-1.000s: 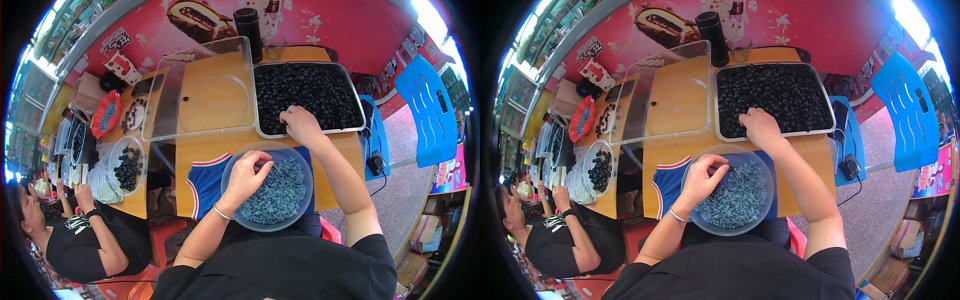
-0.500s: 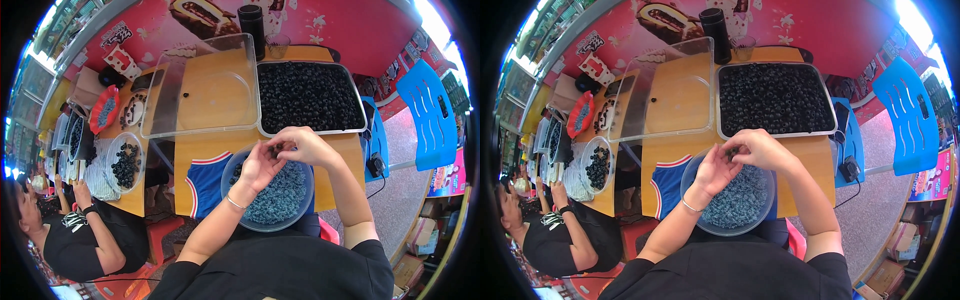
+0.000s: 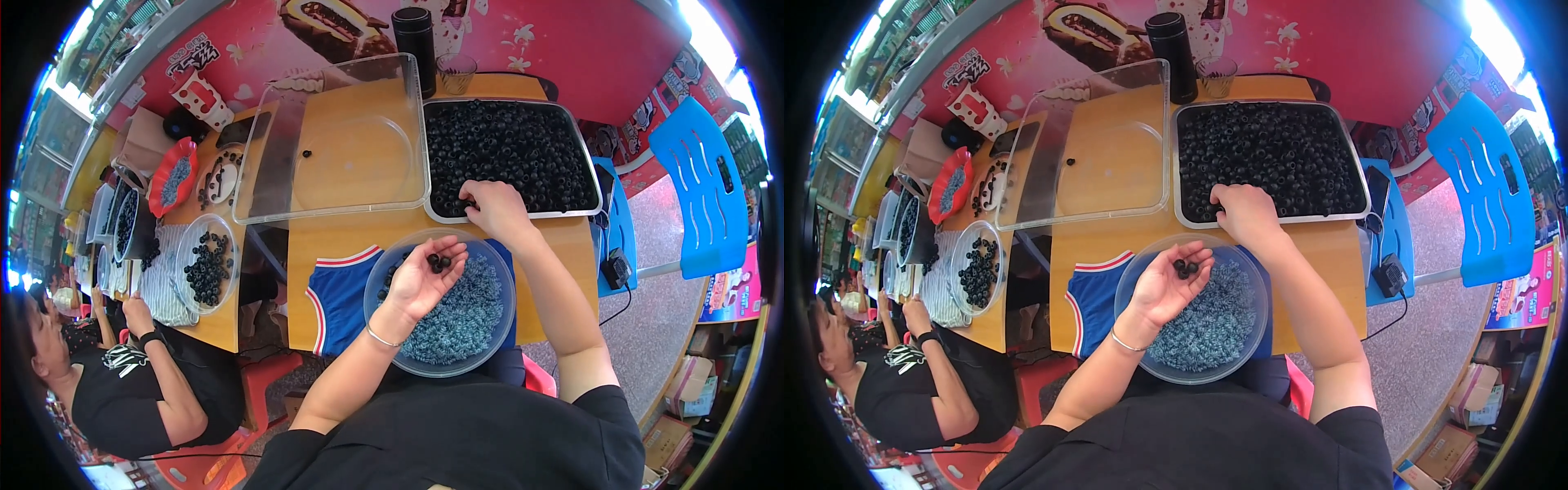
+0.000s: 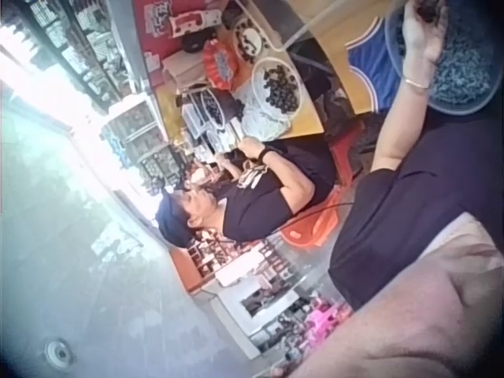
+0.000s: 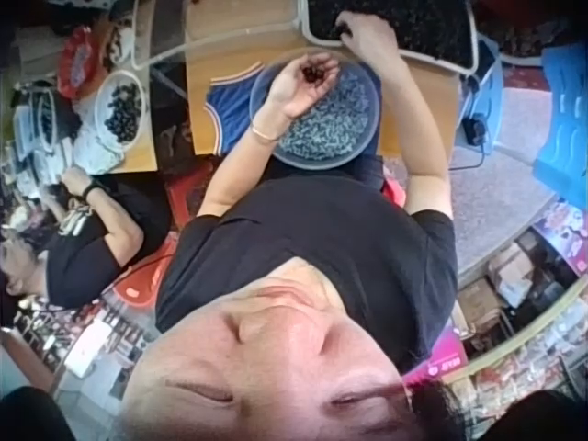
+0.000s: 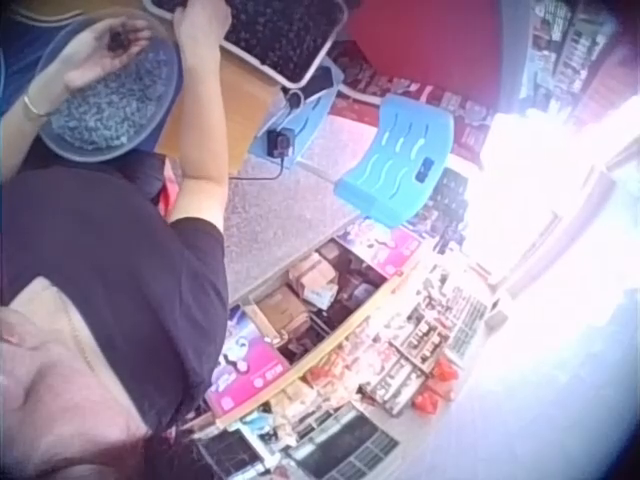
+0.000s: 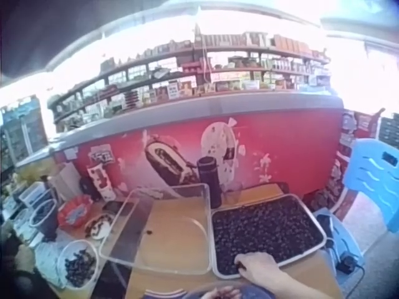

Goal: The person picks up small black components from a plastic tray and places them into a blue bowl containing blue granular material by hand.

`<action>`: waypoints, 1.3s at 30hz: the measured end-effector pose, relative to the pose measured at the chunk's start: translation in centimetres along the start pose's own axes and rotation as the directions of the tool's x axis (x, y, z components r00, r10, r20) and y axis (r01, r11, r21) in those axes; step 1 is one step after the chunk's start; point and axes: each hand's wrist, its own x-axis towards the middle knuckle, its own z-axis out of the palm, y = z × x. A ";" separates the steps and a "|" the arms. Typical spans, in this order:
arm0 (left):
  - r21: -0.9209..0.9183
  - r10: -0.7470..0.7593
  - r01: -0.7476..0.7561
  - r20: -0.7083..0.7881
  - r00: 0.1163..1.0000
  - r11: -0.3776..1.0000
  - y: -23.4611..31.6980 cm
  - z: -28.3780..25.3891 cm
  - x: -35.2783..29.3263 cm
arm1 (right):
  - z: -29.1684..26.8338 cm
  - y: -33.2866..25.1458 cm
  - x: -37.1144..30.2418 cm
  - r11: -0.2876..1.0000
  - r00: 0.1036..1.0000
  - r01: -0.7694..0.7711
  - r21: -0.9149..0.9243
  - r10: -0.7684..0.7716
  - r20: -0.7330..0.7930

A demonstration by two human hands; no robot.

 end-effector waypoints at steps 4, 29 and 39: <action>0.006 0.005 -0.005 -0.029 1.000 1.000 0.1 0.1 0.1 | -0.8 0.3 0.0 1.000 0.999 0.020 0.019 -0.019 -0.042; 0.949 0.361 -0.272 0.313 0.879 -0.161 1.9 -0.6 -2.8 | 0.0 -0.1 -0.7 0.948 0.960 0.278 0.158 -0.280 -0.010; 0.751 0.336 -0.257 0.537 0.774 -0.608 1.3 2.4 -4.6 | 0.3 0.5 -0.5 0.942 0.975 0.213 0.258 -0.221 0.003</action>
